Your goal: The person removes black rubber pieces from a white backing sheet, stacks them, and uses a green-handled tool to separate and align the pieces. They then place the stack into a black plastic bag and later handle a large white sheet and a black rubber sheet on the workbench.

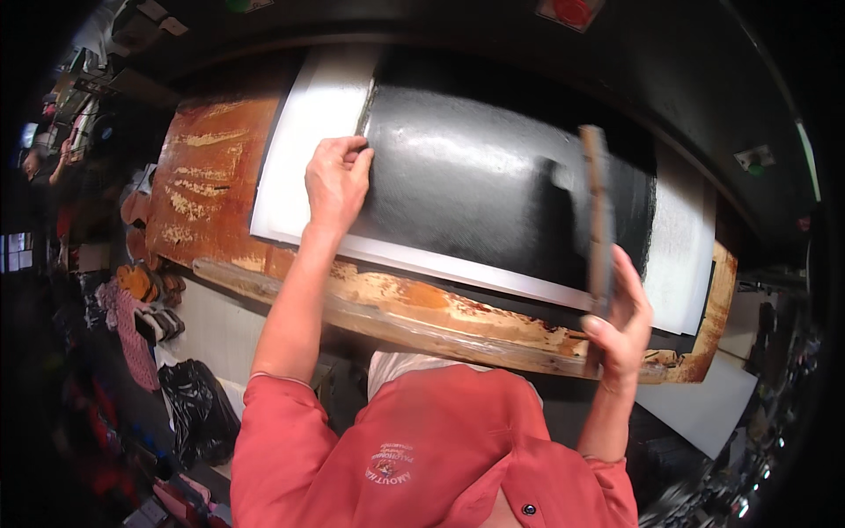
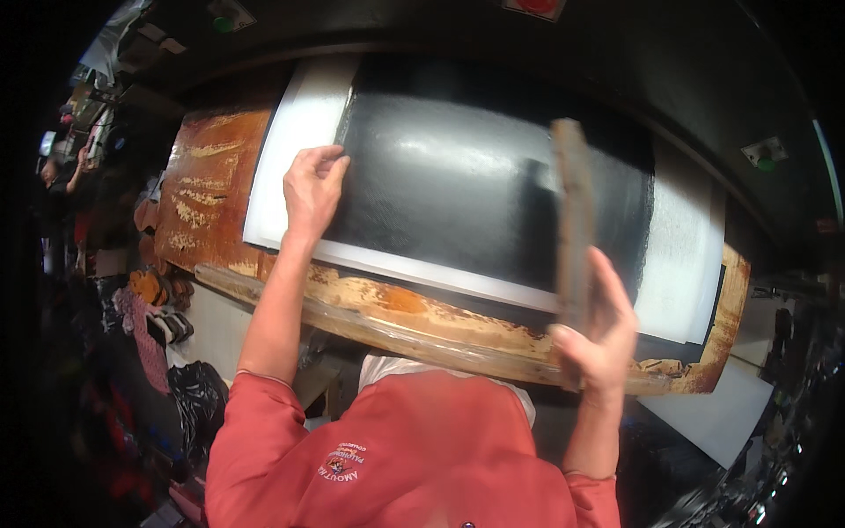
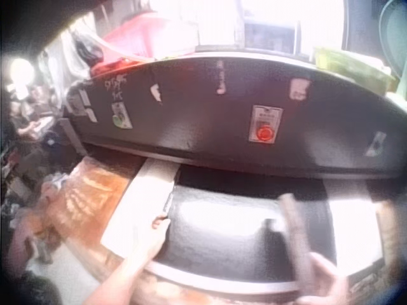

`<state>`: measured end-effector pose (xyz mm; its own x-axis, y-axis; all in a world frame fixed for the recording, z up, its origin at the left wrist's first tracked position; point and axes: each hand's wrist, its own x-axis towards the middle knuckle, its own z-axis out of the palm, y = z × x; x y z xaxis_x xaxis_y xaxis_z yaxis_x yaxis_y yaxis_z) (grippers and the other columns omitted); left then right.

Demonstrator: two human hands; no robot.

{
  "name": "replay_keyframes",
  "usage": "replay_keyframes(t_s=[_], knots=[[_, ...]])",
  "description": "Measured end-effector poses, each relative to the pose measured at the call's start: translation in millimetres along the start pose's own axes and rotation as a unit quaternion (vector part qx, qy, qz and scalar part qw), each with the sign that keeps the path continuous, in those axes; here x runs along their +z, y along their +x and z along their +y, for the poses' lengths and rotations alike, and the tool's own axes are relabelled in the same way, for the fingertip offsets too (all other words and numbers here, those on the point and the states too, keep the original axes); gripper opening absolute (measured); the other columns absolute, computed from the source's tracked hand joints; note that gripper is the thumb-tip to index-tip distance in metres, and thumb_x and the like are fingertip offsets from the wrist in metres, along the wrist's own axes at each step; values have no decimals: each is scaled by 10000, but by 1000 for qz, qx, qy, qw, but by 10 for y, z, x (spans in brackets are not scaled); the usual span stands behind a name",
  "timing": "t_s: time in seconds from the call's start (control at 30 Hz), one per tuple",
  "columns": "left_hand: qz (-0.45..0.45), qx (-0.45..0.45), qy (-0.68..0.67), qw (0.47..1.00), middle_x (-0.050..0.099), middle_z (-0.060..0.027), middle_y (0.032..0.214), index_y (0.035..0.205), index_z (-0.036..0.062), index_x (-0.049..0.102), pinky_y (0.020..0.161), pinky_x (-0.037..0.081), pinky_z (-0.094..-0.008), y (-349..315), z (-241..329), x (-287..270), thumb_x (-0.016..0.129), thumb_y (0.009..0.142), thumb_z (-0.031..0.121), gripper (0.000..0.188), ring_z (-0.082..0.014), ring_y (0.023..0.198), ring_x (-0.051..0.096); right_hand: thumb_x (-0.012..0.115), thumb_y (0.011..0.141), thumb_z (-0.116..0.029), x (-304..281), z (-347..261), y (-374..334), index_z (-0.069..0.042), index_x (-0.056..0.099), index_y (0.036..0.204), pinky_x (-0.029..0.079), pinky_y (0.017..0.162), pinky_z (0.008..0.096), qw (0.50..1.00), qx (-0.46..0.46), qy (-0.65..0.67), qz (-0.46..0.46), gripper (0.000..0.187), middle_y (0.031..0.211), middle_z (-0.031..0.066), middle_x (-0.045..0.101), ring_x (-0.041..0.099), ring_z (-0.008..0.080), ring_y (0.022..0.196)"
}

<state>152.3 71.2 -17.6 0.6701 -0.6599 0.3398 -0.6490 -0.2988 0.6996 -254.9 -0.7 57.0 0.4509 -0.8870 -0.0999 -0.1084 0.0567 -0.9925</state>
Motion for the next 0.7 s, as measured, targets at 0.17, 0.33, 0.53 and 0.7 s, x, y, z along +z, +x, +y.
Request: replay_keyframes(t_s=[0.17,0.33,0.53,0.7], knots=[[-33,10,-95,995,735,-118,982,1027,11,772,737,588,-309,78,-145,-120,759,905,77,140,-206,797,731,897,605,-325,1251,-86,642,-44,556,1481,382,1180,465,963,-63,-261,-36,981,1545,322,433,456,397,1424],[-24,13,-172,985,716,-97,926,960,-6,759,637,576,-270,120,-232,-122,748,882,-2,79,-158,692,704,848,614,-327,2139,-122,1018,-27,570,1456,418,1147,501,920,-65,-387,14,936,1548,375,369,404,474,1395],[-32,-23,-219,975,731,-87,927,974,6,768,641,564,-267,123,-300,-118,761,874,2,100,-143,699,701,829,635,-297,2899,67,1431,-7,558,1441,427,1101,539,857,-126,-491,96,898,1460,405,407,462,510,1278],[-42,-23,-231,972,729,-96,930,974,7,768,637,579,-262,114,-367,-91,750,876,-18,103,-146,721,715,894,633,-295,2715,111,1353,-23,445,1523,419,1119,551,845,-185,-500,34,1033,1510,404,348,442,522,1317]])
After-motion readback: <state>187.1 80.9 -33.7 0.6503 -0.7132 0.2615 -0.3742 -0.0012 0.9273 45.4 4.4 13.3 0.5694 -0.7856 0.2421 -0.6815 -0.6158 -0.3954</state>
